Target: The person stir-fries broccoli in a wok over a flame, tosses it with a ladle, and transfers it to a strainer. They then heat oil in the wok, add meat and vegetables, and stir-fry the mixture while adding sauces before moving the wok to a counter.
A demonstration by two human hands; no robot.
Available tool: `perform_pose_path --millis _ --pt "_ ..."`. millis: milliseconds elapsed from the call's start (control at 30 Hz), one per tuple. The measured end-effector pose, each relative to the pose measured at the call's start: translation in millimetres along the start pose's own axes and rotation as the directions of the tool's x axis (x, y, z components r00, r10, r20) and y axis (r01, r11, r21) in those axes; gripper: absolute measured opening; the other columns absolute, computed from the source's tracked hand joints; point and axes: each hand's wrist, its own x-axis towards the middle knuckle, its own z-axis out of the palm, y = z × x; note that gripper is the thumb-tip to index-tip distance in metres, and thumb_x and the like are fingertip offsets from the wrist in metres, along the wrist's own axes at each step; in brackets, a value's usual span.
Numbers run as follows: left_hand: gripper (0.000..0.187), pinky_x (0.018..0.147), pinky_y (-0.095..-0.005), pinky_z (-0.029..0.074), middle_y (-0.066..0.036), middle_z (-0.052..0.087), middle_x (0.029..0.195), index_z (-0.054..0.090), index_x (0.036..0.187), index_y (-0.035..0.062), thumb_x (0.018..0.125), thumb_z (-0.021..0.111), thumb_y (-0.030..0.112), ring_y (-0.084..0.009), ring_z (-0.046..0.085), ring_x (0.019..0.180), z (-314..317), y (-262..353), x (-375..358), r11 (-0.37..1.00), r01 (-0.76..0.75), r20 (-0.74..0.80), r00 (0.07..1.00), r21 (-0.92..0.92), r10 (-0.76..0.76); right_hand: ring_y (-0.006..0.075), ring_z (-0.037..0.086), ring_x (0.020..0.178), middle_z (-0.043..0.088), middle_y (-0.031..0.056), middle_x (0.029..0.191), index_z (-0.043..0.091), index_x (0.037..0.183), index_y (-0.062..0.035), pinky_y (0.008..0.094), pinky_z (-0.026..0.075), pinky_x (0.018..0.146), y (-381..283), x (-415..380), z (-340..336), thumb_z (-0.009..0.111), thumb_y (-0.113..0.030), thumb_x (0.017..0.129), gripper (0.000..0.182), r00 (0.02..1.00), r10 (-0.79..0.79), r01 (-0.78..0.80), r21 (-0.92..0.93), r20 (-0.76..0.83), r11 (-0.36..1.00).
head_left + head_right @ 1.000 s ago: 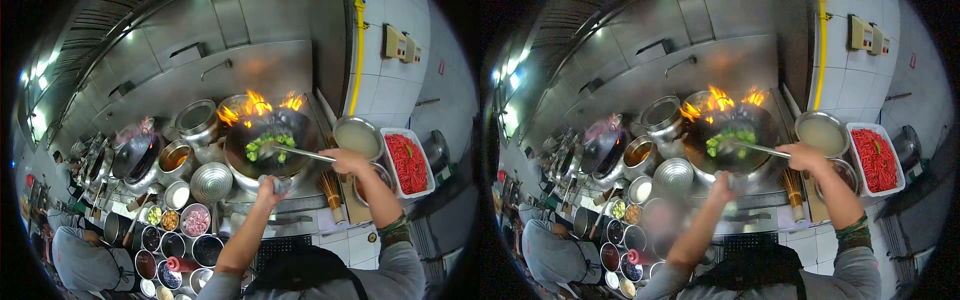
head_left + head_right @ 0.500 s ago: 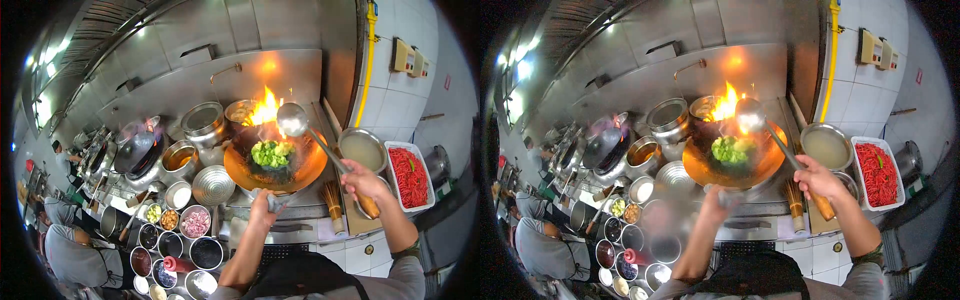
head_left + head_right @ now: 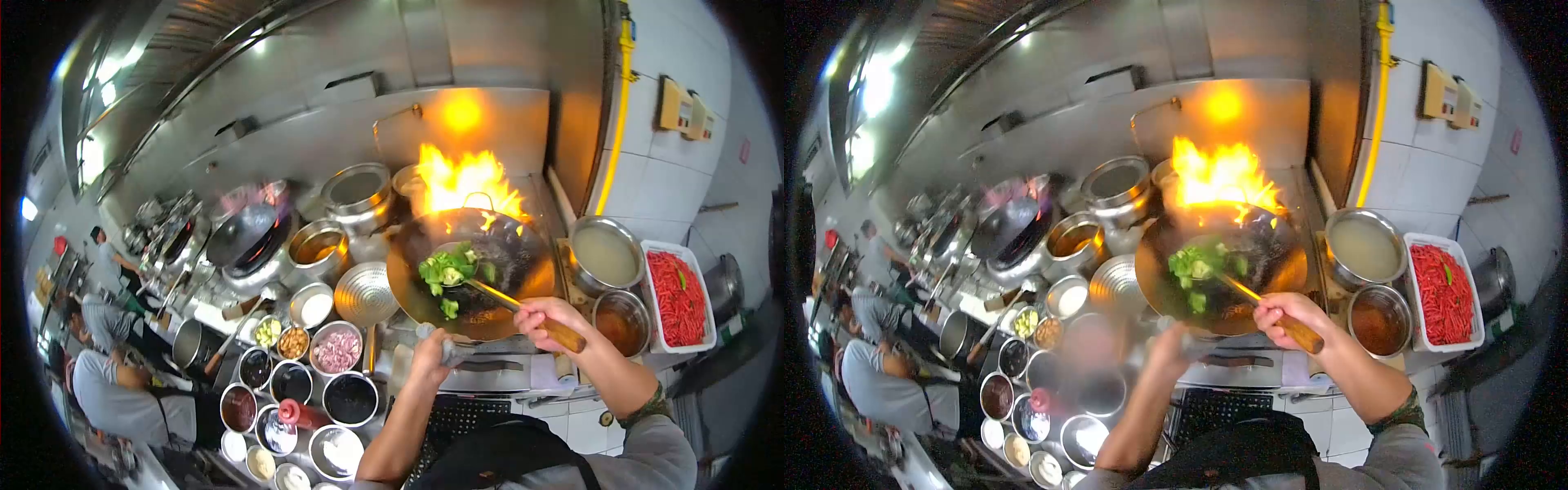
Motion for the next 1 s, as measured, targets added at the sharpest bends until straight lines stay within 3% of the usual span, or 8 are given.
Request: perform_pose_path --millis 233,400,467,533,567,667,800,1000 --pt "0.025 0.084 -0.0489 0.054 -0.016 0.068 0.104 0.060 0.110 -0.0002 0.088 0.053 0.009 -0.0314 0.066 0.093 -6.9 -16.4 -106.8 0.991 -0.114 -0.323 0.943 -0.070 0.085 0.0010 0.044 0.055 0.051 -0.0001 0.082 0.050 0.099 -0.0098 0.0206 0.033 0.041 -3.8 -32.5 25.4 0.051 -0.009 0.097 0.003 0.993 0.119 -0.106 -0.343 0.016 0.933" --pt "0.030 0.090 -0.0449 0.054 -0.015 0.067 0.108 0.060 0.112 -0.0044 0.085 0.057 0.008 -0.0302 0.067 0.099 10.3 -26.0 -205.2 0.914 -0.359 -0.540 0.815 -0.188 0.209 0.0024 0.044 0.054 0.049 0.0007 0.082 0.047 0.130 -0.0095 0.0235 0.043 0.040 7.8 -27.6 62.5 0.052 -0.008 0.095 0.036 0.970 0.233 -0.147 -0.585 0.074 0.798" --pt "0.030 0.086 -0.0497 0.053 -0.013 0.063 0.111 0.060 0.112 0.0048 0.085 0.060 0.016 -0.0294 0.063 0.100 -8.3 -44.5 -234.8 0.893 -0.421 -0.584 0.770 -0.162 0.257 0.0022 0.041 0.051 0.048 0.0020 0.082 0.044 0.138 -0.0095 0.0230 0.041 0.038 22.3 -23.9 85.2 0.051 -0.007 0.095 0.044 0.948 0.297 -0.153 -0.659 0.112 0.736" --pt "0.029 0.086 -0.0548 0.050 -0.011 0.061 0.111 0.062 0.110 0.0092 0.083 0.064 0.021 -0.0287 0.059 0.103 -16.7 -65.9 -276.1 0.858 -0.499 -0.649 0.693 -0.121 0.312 0.0034 0.043 0.051 0.049 0.0017 0.080 0.045 0.136 -0.0089 0.0250 0.044 0.037 42.5 -20.0 101.5 0.052 -0.007 0.094 0.043 0.918 0.366 -0.172 -0.679 0.153 0.714" --pt "0.028 0.087 -0.0573 0.048 -0.009 0.060 0.109 0.062 0.109 0.0090 0.083 0.065 0.020 -0.0281 0.057 0.105 -24.7 -78.2 -292.1 0.869 -0.489 -0.787 0.565 -0.076 0.249 0.0036 0.042 0.050 0.049 0.0023 0.080 0.044 0.137 -0.0092 0.0251 0.044 0.036 54.4 -15.4 109.2 0.052 -0.007 0.094 0.044 0.897 0.404 -0.180 -0.690 0.177 0.702" --pt "0.026 0.088 -0.0561 0.048 -0.009 0.060 0.109 0.061 0.107 0.0062 0.084 0.063 0.017 -0.0278 0.057 0.104 23.3 -90.8 -357.1 0.755 -0.655 -0.836 0.433 -0.035 0.337 0.0045 0.044 0.050 0.049 0.0040 0.080 0.044 0.137 -0.0100 0.0261 0.045 0.034 81.0 -13.0 130.8 0.049 -0.005 0.094 0.044 0.796 0.557 -0.232 -0.730 0.237 0.643" --pt "0.026 0.086 -0.0470 0.053 -0.012 0.061 0.108 0.060 0.109 0.0002 0.086 0.061 0.013 -0.0268 0.063 0.100 -20.8 -146.3 -431.6 0.563 -0.827 -0.868 0.280 -0.001 0.411 0.0048 0.045 0.052 0.049 0.0060 0.082 0.044 0.136 -0.0070 0.0265 0.046 0.035 176.6 -9.2 167.5 0.045 -0.004 0.096 0.040 0.639 0.721 -0.310 -0.769 0.268 0.559" --pt "0.024 0.077 -0.0381 0.056 -0.011 0.065 0.104 0.062 0.108 -0.0006 0.086 0.061 0.008 -0.0218 0.066 0.092 -54.5 -214.8 -543.6 0.387 -0.910 -0.920 0.017 0.147 0.391 0.0047 0.048 0.057 0.048 0.0066 0.087 0.045 0.134 -0.0022 0.0278 0.050 0.040 336.4 -4.4 200.6 0.041 -0.005 0.099 0.036 0.254 0.921 -0.555 -0.735 0.295 0.389"
